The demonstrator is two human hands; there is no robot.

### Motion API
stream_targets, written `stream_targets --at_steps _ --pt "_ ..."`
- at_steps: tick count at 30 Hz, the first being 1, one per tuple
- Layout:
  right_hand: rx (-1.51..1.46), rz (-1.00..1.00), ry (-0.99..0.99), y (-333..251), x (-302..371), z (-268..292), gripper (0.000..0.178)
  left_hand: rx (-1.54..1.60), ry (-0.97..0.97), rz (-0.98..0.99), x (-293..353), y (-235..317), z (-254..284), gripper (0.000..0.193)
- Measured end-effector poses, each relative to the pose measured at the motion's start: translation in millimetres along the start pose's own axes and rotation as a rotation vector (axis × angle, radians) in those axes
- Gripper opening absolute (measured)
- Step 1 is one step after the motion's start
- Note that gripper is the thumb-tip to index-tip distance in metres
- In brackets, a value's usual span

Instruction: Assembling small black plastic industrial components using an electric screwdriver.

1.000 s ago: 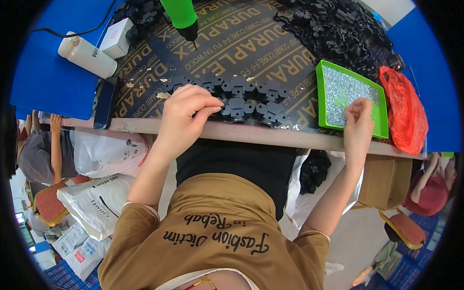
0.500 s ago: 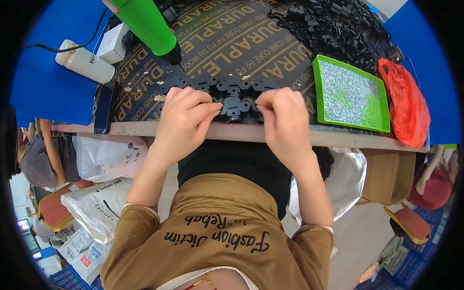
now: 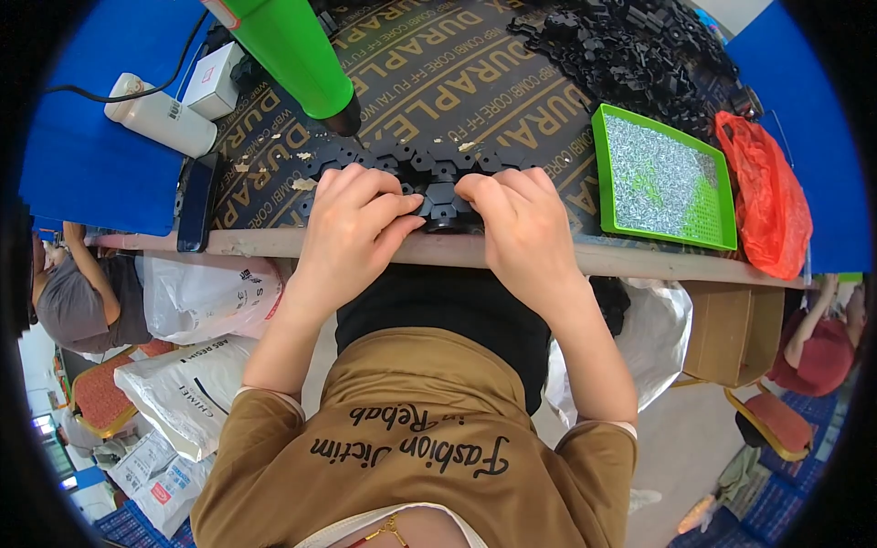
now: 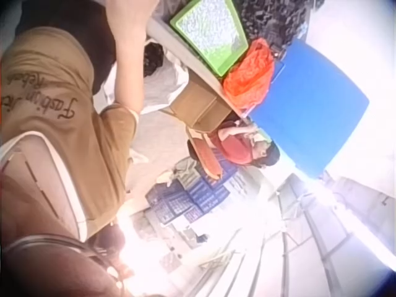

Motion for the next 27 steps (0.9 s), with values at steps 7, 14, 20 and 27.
stream_targets --at_steps 7,14,20,27 --pt "0.212 -0.310 0.355 51 40 94 0.022 0.093 0.099 -0.027 -35 32 0 0.011" --pt "0.353 -0.698 0.032 110 68 117 0.017 0.049 -0.074 -0.272 -118 136 -98 0.009" --pt "0.293 -0.685 0.079 120 75 121 0.019 -0.092 -0.403 -0.231 -138 162 -154 0.013" --pt "0.188 -0.786 0.166 127 83 123 0.019 -0.100 -0.357 -0.198 -139 156 -149 0.011"
Point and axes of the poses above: each hand's wrist, its own x-axis away from the middle knuckle, its own z-axis out of the back of the hand, y = z × x, the point moved 8 cm from there along -x, towards the middle knuckle, and after that the axes turned 9 degrees about -x, right-handed, at the moved point
